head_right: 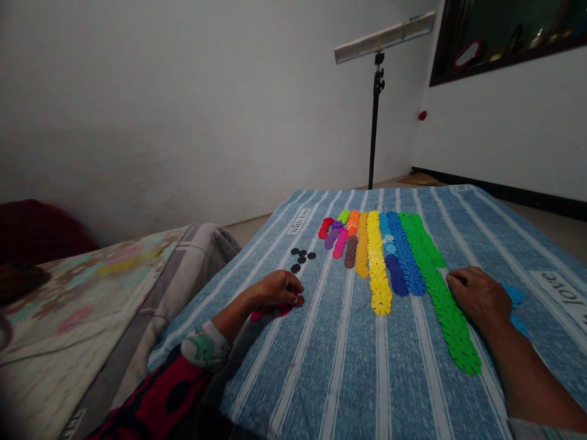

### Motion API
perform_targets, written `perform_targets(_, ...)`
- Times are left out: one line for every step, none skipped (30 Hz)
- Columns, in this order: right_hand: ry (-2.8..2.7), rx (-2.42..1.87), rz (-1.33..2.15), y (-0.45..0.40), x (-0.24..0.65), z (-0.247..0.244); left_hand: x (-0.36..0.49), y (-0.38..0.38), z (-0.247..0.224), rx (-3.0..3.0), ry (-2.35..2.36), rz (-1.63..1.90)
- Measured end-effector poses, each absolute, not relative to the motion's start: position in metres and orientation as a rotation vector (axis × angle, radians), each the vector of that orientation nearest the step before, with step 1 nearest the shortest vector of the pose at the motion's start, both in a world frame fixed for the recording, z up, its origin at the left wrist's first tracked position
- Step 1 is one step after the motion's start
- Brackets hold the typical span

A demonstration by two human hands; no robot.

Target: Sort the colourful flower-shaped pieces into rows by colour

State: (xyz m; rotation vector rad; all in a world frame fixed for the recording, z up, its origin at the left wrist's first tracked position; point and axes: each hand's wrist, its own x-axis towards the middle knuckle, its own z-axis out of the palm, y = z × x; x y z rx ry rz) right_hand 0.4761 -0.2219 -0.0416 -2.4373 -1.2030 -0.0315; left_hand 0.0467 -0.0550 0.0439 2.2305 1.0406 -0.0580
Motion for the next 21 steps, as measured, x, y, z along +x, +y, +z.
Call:
perform_targets(-1.206, -2.432, -0.032, -0.2218, 0.4763, -0.0418, 0.0481, -0.0578, 0.0453, 2.262, 1.034, -0.084)
perform_targets(-1.205, -2.433, -0.032, -0.2216, 0.4763, -0.0419, 0.0497, -0.0596, 0.0464, 2.292, 1.036, -0.106)
perform_targets(-1.202, -2.437, -0.032, -0.2214, 0.4762, -0.0418, 0.0510, -0.0606, 0.0471, 2.322, 1.043, -0.125)
perform_targets(-1.194, -2.444, -0.035, -0.2212, 0.4761, -0.0417, 0.0522, -0.0607, 0.0473, 2.348, 1.050, -0.146)
perform_targets(-1.186, -2.450, -0.037, -0.2209, 0.4759, -0.0415, 0.0530, -0.0603, 0.0470, 2.367, 1.060, -0.165)
perform_targets(-1.181, -2.451, -0.038, -0.2208, 0.4757, -0.0413, 0.0535, -0.0595, 0.0464, 2.377, 1.070, -0.182)
perform_targets(-1.181, -2.448, -0.041, -0.2206, 0.4756, -0.0412, 0.0537, -0.0585, 0.0457, 2.381, 1.077, -0.197)
perform_targets(-1.184, -2.441, -0.044, -0.2206, 0.4755, -0.0411, 0.0535, -0.0576, 0.0452, 2.377, 1.076, -0.208)
perform_targets(-1.186, -2.437, -0.045, -0.2206, 0.4755, -0.0410, 0.0532, -0.0570, 0.0448, 2.370, 1.068, -0.214)
perform_targets(-1.188, -2.435, -0.042, -0.2207, 0.4756, -0.0411, 0.0527, -0.0567, 0.0449, 2.364, 1.056, -0.216)
perform_targets(-1.191, -2.434, -0.039, -0.2207, 0.4757, -0.0412, 0.0522, -0.0568, 0.0453, 2.361, 1.039, -0.216)
perform_targets(-1.196, -2.433, -0.036, -0.2208, 0.4758, -0.0413, 0.0518, -0.0572, 0.0460, 2.360, 1.022, -0.214)
perform_targets(-1.198, -2.435, -0.032, -0.2209, 0.4759, -0.0415, 0.0515, -0.0578, 0.0468, 2.359, 1.013, -0.210)
perform_targets(-1.197, -2.437, -0.029, -0.2210, 0.4761, -0.0417, 0.0513, -0.0585, 0.0475, 2.357, 1.010, -0.206)
perform_targets(-1.197, -2.439, -0.028, -0.2211, 0.4762, -0.0419, 0.0513, -0.0592, 0.0480, 2.355, 1.010, -0.203)
perform_targets(-1.198, -2.441, -0.029, -0.2211, 0.4764, -0.0421, 0.0513, -0.0596, 0.0482, 2.351, 1.013, -0.200)
perform_targets(-1.198, -2.444, -0.030, -0.2212, 0.4765, -0.0422, 0.0515, -0.0597, 0.0479, 2.345, 1.017, -0.198)
perform_targets(-1.200, -2.447, -0.031, -0.2212, 0.4765, -0.0423, 0.0516, -0.0594, 0.0471, 2.340, 1.021, -0.196)
perform_targets(-1.203, -2.450, -0.032, -0.2213, 0.4765, -0.0422, 0.0516, -0.0587, 0.0458, 2.336, 1.018, -0.191)
perform_targets(-1.208, -2.450, -0.033, -0.2213, 0.4763, -0.0421, 0.0515, -0.0576, 0.0441, 2.330, 1.010, -0.182)
perform_targets(-1.211, -2.450, -0.034, -0.2214, 0.4760, -0.0420, 0.0513, -0.0563, 0.0420, 2.318, 1.000, -0.166)
